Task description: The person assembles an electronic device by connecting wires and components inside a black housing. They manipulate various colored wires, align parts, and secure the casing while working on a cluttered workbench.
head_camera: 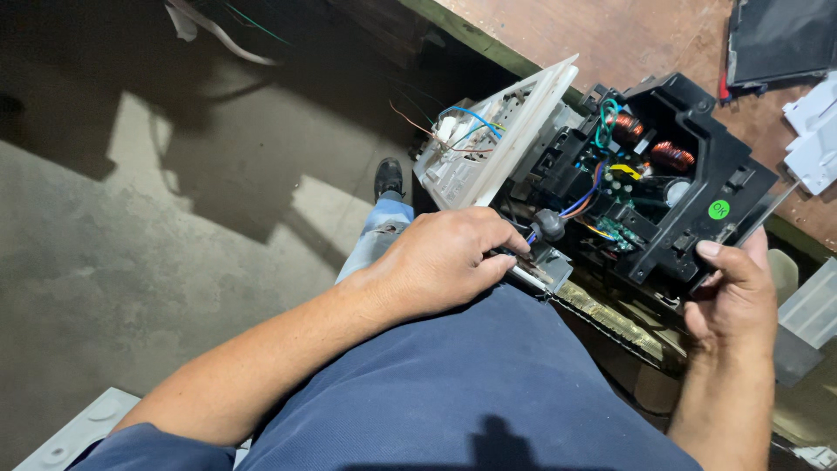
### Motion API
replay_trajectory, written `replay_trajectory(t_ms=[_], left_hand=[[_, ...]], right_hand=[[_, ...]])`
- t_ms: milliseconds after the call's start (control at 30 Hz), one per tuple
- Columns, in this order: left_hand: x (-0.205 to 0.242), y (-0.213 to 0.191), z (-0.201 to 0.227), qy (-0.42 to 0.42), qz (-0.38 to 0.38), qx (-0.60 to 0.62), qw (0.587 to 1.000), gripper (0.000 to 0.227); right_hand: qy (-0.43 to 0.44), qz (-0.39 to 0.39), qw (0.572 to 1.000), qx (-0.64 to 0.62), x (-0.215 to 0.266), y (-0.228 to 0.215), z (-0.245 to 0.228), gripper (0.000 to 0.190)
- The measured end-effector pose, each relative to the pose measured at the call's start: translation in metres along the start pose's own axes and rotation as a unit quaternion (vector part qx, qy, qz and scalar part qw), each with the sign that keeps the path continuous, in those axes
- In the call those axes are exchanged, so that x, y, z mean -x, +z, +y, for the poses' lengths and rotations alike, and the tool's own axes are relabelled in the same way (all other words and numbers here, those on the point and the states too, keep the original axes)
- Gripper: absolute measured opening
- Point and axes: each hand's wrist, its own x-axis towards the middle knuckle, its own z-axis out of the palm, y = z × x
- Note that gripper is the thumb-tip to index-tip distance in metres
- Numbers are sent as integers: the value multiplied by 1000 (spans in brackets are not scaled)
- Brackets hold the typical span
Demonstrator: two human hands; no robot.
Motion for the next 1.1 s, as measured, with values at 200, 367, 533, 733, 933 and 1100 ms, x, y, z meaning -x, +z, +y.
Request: replay_trajectory(t_ms=[200,367,533,733,933,1100], left_hand=[[5,-2,6,26,-11,8,1000,28],[9,-4,8,79,1,39,996,26],[9,-8,15,82,-1,50,995,25],[9,-7,18,89,-5,37,995,25],[12,-9,19,73,-26,53,996,29],[15,-10,21,61,-34,50,996,30]], right_hand=[[-7,-43,999,24,1,-11,0,99],[26,-42,999,7,-3,-24,15,95],[69,-44,997,7,0,-20,16,85],[96,-62,992,44,4,-25,14,79],[43,-78,995,-44,1,-28,30,90],[13,-73,996,-44,7,-10,19,109]])
